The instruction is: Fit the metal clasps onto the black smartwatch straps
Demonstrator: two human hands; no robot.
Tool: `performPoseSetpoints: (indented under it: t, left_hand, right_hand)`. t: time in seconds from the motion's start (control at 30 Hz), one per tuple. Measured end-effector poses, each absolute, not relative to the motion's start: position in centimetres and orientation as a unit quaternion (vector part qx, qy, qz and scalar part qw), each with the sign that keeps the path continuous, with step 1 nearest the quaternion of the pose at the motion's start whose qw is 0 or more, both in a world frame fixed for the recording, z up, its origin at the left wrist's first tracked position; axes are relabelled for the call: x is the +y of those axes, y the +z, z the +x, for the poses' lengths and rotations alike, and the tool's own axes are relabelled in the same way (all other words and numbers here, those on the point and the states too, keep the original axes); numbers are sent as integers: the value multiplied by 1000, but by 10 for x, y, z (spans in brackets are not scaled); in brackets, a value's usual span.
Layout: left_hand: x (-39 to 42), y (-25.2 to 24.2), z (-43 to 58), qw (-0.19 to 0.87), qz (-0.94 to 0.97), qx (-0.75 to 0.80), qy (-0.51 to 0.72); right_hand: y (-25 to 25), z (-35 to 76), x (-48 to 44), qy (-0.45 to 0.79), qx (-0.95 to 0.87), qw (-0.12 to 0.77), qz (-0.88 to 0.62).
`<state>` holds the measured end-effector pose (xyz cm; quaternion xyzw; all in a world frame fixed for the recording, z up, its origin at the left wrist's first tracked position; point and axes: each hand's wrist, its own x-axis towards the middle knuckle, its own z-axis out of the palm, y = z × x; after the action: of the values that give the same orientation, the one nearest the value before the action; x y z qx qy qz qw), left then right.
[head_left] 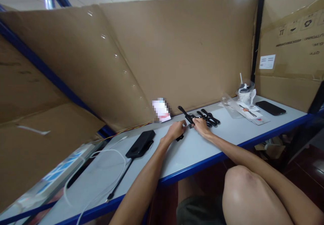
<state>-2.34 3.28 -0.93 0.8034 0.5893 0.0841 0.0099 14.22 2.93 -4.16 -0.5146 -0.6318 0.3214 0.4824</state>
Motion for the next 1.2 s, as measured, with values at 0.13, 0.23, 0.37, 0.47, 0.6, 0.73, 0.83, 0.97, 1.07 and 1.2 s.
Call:
performPoseSetpoints:
  t: [0.13, 0.23, 0.37, 0.47, 0.6, 0.73, 0.83, 0.97, 1.07, 1.2]
  left_hand:
    - [33, -13, -22, -9, 806, 586, 80]
    - [35, -16, -21, -18, 811, 580, 72]
    - [36, -18, -20, -17, 805, 591, 57]
    - [36, -18, -19, -11, 798, 601, 46]
    - [35, -15, -19, -11, 798, 601, 48]
    - [33, -12, -20, -24, 791, 608, 62]
    - [31, -10, -21, -36, 784, 617, 53]
    - [31, -11, -23, -43, 780, 624, 42]
    - [32, -10, -24, -29, 772, 632, 58]
    - [30, 0, -25, -17, 777, 620, 109]
  right_hand:
    - [-41, 142, 29, 319, -636, 480, -513]
    - [-40, 142, 27, 317, -636, 478, -515]
    - [-41, 143, 28, 323, -627, 485, -517]
    - [-42, 143, 30, 323, -627, 487, -516]
    - [-42, 144, 29, 324, -625, 488, -516]
    - [-40, 145, 27, 324, -624, 489, -515]
    - [-39, 145, 26, 323, -625, 491, -514]
    - [-38, 145, 25, 322, -627, 488, -515]
    - [-37, 146, 23, 312, -634, 481, -518]
    - [-32, 146, 20, 272, -651, 438, -557]
